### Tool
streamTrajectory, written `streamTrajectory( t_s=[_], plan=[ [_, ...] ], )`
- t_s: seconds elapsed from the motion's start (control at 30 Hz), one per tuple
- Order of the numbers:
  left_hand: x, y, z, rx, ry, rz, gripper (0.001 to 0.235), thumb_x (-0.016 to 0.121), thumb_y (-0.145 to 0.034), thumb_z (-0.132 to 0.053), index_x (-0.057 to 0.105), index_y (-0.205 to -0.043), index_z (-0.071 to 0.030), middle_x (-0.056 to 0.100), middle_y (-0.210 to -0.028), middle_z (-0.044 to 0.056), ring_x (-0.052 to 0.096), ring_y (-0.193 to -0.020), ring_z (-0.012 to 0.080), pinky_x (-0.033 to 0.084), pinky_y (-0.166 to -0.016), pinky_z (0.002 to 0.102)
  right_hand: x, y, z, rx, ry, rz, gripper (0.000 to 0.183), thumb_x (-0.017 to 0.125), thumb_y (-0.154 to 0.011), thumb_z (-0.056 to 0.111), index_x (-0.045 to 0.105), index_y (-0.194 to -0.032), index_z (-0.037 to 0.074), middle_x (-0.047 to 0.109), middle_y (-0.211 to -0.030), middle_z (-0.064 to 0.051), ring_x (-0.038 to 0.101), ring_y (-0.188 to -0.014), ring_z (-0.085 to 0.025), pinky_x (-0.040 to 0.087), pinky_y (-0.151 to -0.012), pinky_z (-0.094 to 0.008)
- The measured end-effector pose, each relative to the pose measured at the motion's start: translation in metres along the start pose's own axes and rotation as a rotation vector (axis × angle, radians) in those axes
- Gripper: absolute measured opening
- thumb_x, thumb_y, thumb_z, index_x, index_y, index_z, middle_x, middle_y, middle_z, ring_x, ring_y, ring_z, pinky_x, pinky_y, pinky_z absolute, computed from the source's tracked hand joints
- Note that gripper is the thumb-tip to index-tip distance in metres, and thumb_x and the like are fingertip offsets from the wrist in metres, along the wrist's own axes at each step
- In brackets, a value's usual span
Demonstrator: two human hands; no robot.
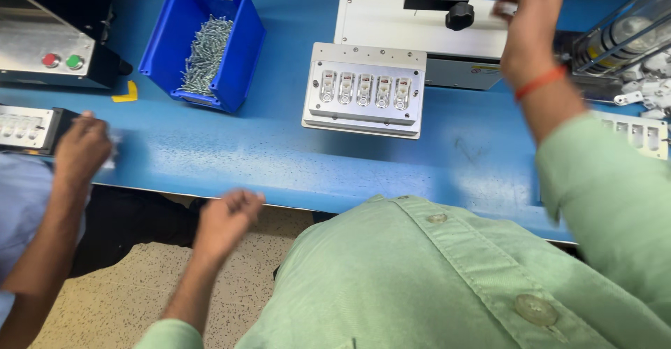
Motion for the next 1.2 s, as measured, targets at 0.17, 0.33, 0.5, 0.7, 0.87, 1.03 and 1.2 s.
streamTrajectory(
  t_s=[0.17,0.33,0.5,0.7,0.87,1.03,1.2],
  plan=[
    [-0.079,-0.064,-0.090,0.434,0.242,-0.290,0.012,0.069,-0.102,-0.020,0.072,-0.100,-0.009,0.068,-0.083,0.003,0.062,-0.072,0.0143,0.049,-0.064,0.032,0.008,0.176,-0.002,0.013,0.800,0.198,0.019,0.071,-0.104,0.013,0.067,-0.123,0.009,0.067,-0.098,-0.010,0.059,-0.084,-0.017,0.049,-0.073,-0.029],
    [-0.138,-0.162,-0.144,0.825,0.019,-0.548,0.010,0.073,-0.100,-0.002,0.075,-0.110,-0.002,0.076,-0.107,0.009,0.072,-0.097,0.0179,0.057,-0.085,0.034,-0.002,0.286,-0.047,0.327,1.320,0.615,0.093,0.072,-0.080,0.062,0.034,-0.156,0.023,0.020,-0.158,-0.025,0.016,-0.146,-0.043,0.020,-0.117,-0.056],
    [-0.143,-0.293,-0.153,0.615,-0.232,-0.400,0.045,0.079,-0.089,-0.010,0.068,-0.132,-0.011,0.071,-0.120,0.018,0.068,-0.104,0.0316,0.054,-0.085,0.042,-0.019,0.314,-0.081,0.526,1.432,0.743,0.108,0.059,-0.078,0.081,0.010,-0.162,0.034,-0.009,-0.168,-0.022,-0.012,-0.155,-0.041,0.001,-0.122,-0.060],
    [-0.110,-0.350,-0.164,0.547,-0.788,-0.413,0.059,0.092,-0.078,-0.028,0.069,-0.131,-0.017,0.064,-0.117,0.031,0.062,-0.109,0.0445,0.050,-0.094,0.048,-0.018,0.318,-0.086,0.565,1.384,0.770,0.109,0.054,-0.080,0.081,0.007,-0.164,0.030,-0.014,-0.168,-0.024,-0.020,-0.154,-0.042,-0.004,-0.121,-0.063],
    [-0.122,-0.355,-0.157,0.653,-0.699,-0.438,0.033,0.094,-0.082,-0.027,0.078,-0.106,-0.010,0.074,-0.102,0.023,0.071,-0.098,0.0396,0.054,-0.095,0.048,-0.015,0.320,-0.079,0.604,1.372,0.772,0.106,0.050,-0.082,0.080,0.005,-0.164,0.030,-0.015,-0.168,-0.024,-0.022,-0.153,-0.041,-0.007,-0.121,-0.062],
    [-0.145,-0.352,-0.135,0.715,-0.157,-0.477,0.023,0.084,-0.089,-0.012,0.072,-0.108,-0.009,0.069,-0.099,0.009,0.071,-0.090,0.0280,0.058,-0.078,0.043,-0.014,0.320,-0.081,0.577,1.347,0.767,0.106,0.049,-0.082,0.079,0.005,-0.164,0.030,-0.016,-0.168,-0.025,-0.024,-0.153,-0.042,-0.008,-0.120,-0.063],
    [-0.121,-0.367,-0.097,0.288,0.816,-0.055,0.019,0.064,-0.099,-0.002,0.062,-0.116,-0.009,0.068,-0.102,0.005,0.068,-0.092,0.0221,0.057,-0.074,0.036,-0.020,0.323,-0.092,0.561,1.383,0.790,0.107,0.048,-0.081,0.081,0.002,-0.164,0.030,-0.017,-0.166,-0.027,-0.025,-0.152,-0.044,-0.008,-0.119,-0.066]
  ],
)
Point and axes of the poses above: each hand's wrist, its own y-axis away from the middle knuckle, its own x-axis out of the palm, z = x × y, the point moved 9 cm from there along -y, towards the middle knuckle
